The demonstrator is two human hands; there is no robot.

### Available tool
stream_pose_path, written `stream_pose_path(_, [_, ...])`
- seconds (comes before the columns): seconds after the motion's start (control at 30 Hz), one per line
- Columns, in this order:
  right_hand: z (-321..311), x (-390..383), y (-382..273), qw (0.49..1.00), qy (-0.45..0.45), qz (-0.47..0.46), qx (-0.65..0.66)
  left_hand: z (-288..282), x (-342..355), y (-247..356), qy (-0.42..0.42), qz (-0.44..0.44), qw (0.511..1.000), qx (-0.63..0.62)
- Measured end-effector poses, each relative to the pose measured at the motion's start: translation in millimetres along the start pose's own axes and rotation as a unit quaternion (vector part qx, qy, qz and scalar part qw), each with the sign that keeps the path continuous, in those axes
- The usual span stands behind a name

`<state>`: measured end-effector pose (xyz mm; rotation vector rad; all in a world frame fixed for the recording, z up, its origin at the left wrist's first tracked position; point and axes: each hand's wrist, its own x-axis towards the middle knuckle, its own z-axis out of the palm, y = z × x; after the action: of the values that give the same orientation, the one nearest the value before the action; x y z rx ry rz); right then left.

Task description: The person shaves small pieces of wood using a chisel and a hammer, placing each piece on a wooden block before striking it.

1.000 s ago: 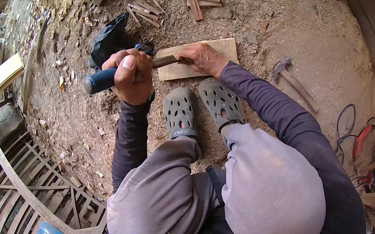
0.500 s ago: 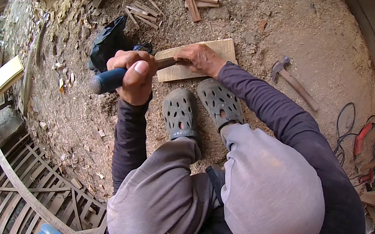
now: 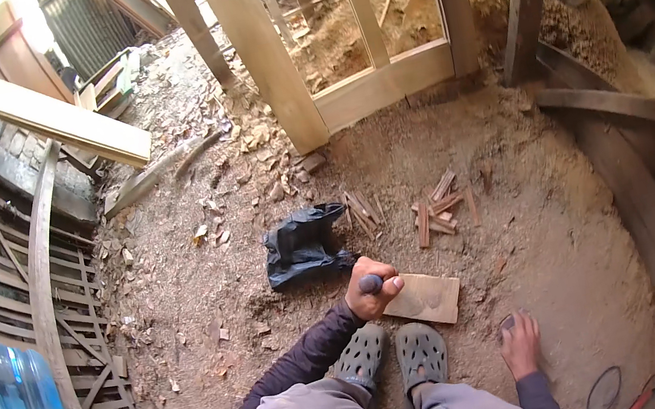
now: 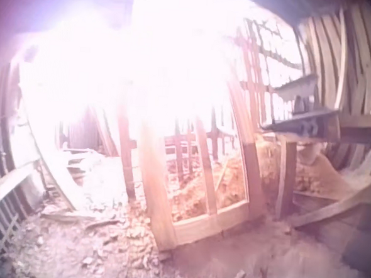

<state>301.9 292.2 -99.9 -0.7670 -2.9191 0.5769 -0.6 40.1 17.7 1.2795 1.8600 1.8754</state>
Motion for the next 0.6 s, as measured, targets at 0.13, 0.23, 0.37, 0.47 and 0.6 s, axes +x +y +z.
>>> stream_pose_path(0.13, [0, -52, 46, 0.989, -0.084, 0.092, -0.076, 6, -5, 1, 0.000, 0.006, 1.000, 0.031])
stream_pose_path(0.23, [15, -60, 61, 0.996, 0.004, 0.045, -0.071, 14, -11, -6, 0.006, 0.004, 0.999, 0.042])
stream_pose_path(0.37, [29, -48, 77, 0.988, -0.060, 0.108, -0.088, 6, -5, -28, 0.046, 0.050, 0.996, 0.050])
stream_pose_path(0.47, [10, -49, 100, 0.993, 0.016, -0.014, -0.114, 13, 15, -32, 0.085, 0.083, 0.993, -0.001])
stream_pose_path(0.6, [-74, -5, -20, 0.861, -0.067, 0.282, 0.418, 0, 13, -7, 0.070, -0.037, 0.997, -0.016])
